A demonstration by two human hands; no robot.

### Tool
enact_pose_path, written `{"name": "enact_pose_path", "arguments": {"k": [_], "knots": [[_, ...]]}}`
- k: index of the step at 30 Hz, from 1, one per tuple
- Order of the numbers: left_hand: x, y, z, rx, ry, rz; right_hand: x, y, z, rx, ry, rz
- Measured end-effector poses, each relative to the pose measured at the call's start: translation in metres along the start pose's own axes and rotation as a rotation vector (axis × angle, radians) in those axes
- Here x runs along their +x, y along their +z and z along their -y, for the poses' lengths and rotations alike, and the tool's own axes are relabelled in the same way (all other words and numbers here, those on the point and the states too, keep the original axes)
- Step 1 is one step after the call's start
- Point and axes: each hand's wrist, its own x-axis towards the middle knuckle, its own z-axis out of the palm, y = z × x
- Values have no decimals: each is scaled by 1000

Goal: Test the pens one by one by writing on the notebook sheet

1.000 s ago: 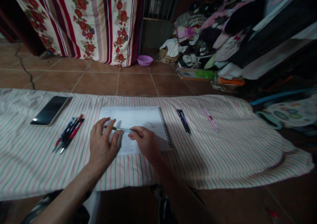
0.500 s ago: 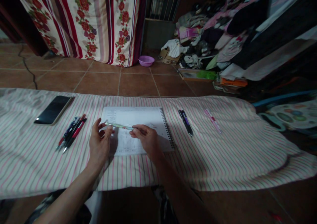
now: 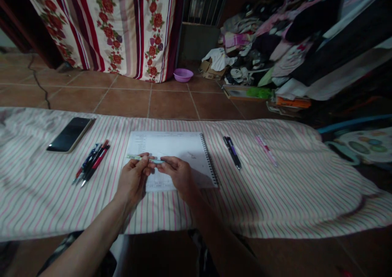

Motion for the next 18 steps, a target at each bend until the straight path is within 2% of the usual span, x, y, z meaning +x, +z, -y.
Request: {"name": "enact_pose_path", "arguments": {"k": [6,13,15,18], "knots": [[-3,4,3,18,23,38,1,-1,-2,30,0,-7],[-3,8,-5,-51,-46,-35,0,1,3,-25,-62,13],[-2,8,-8,-98,-89,-47,-2,2,5,-38,-114,6],[-1,9,-11,-220,-264,-55,-7,4,11,-146,-237,17]]}}
